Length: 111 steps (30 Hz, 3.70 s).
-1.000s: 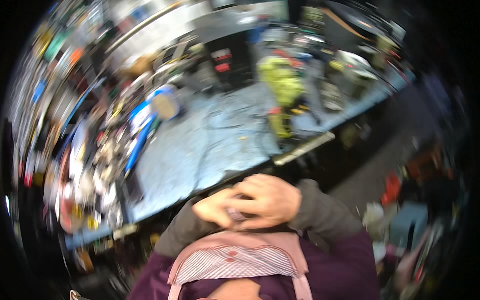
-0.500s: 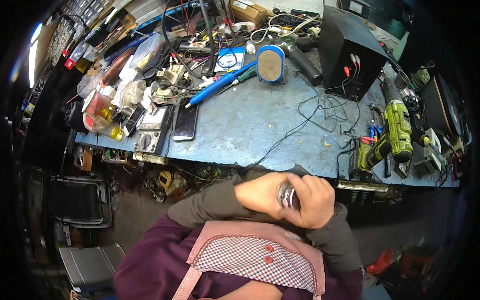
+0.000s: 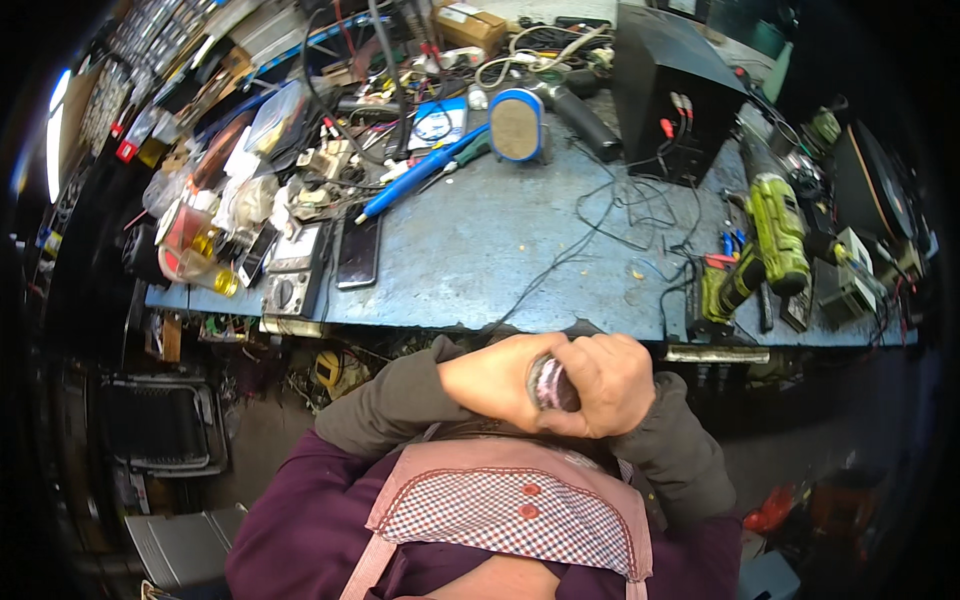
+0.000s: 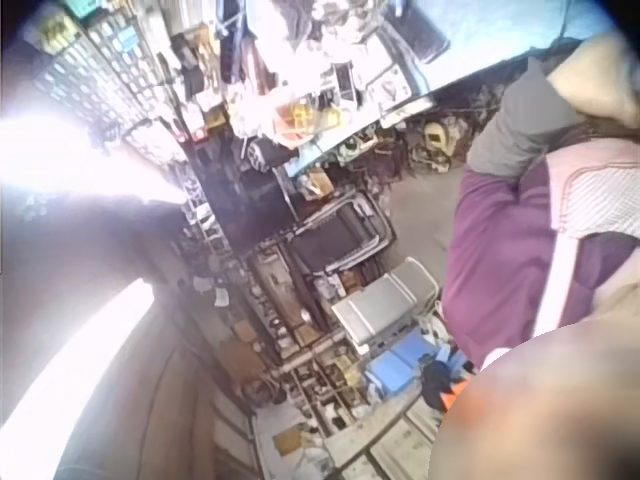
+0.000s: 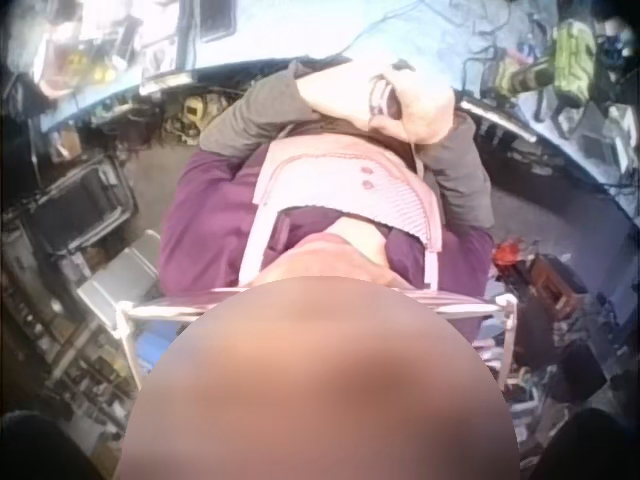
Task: The person connects audio cables to a black electronic device, then uses a cordless drill to drive screws into the device's casing. They handle a plastic container of small parts and various tools on a cluttered workbench.
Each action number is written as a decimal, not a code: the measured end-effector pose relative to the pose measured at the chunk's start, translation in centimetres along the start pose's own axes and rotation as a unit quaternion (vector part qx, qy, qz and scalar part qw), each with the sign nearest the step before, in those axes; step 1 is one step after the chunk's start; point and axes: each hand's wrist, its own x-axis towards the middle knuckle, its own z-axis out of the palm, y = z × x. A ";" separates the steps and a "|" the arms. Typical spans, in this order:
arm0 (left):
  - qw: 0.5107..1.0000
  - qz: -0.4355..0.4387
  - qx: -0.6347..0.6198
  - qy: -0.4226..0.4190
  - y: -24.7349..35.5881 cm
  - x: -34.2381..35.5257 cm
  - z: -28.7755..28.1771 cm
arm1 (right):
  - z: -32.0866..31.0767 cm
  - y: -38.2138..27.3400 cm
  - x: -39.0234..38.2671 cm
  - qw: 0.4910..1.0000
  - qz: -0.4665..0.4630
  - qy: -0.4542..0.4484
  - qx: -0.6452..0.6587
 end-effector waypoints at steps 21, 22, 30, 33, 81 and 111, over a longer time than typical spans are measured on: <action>0.612 -0.115 0.494 0.607 -4.6 -5.4 -30.0 | 5.2 3.9 0.9 0.950 0.224 0.217 0.014; 0.593 -0.057 0.515 0.617 -3.5 -3.8 -29.1 | 5.3 4.2 0.9 0.953 0.208 0.220 -0.008; 0.749 0.067 0.366 0.548 -4.1 16.4 -18.5 | 5.2 4.4 1.0 0.951 0.235 0.202 -0.024; 0.743 -0.016 0.308 0.594 -5.1 18.7 -18.3 | 4.7 4.4 1.1 0.949 0.237 0.208 -0.005; 0.923 -0.017 0.144 0.357 0.8 12.1 -17.3 | 4.0 2.6 12.6 0.959 -0.163 0.215 0.083; 0.885 0.216 -0.034 0.411 -3.1 21.9 -38.4 | 9.2 7.0 15.5 0.963 -0.148 0.176 0.143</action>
